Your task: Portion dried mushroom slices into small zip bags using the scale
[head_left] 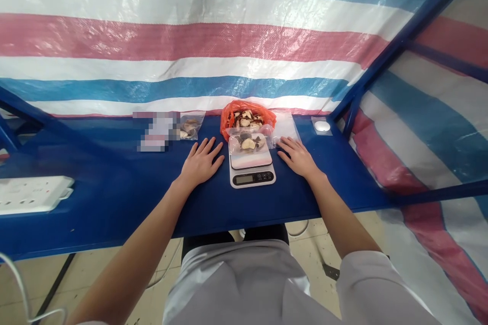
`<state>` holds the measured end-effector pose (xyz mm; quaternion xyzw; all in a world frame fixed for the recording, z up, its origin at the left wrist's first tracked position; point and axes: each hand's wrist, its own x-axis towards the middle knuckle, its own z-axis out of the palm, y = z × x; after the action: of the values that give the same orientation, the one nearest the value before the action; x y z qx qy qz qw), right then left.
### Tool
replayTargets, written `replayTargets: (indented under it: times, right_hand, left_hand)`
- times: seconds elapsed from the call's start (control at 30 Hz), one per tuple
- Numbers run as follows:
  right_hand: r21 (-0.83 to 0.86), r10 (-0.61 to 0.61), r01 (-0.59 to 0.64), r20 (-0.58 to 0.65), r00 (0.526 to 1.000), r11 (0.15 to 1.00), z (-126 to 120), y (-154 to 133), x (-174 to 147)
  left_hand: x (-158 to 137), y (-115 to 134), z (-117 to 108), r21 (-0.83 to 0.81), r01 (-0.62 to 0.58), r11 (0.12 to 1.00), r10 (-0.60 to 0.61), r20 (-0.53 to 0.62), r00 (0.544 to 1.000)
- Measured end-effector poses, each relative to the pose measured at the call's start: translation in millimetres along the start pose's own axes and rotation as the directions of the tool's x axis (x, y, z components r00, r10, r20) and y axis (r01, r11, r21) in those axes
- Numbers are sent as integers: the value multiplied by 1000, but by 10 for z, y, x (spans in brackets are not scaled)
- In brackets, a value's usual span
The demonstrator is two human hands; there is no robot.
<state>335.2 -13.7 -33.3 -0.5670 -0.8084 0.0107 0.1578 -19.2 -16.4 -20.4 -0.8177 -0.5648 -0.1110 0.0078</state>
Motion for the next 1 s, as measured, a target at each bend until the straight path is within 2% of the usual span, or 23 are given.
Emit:
replayTargets:
  times: [0.43, 0.67, 1.0]
  right_hand:
    - [20, 36, -38, 77, 996, 999, -62, -38, -3]
    - [16, 40, -41, 76, 996, 999, -68, -46, -5]
    - [33, 24, -25, 42, 999, 999, -43, -19, -9]
  left_hand:
    - [-6, 56, -43, 37, 27, 999, -28, 31, 999]
    - [-2, 73, -71, 61, 25, 998, -28, 57, 998]
    - [-2, 34, 0, -16, 9, 1000, -9, -18, 1000]
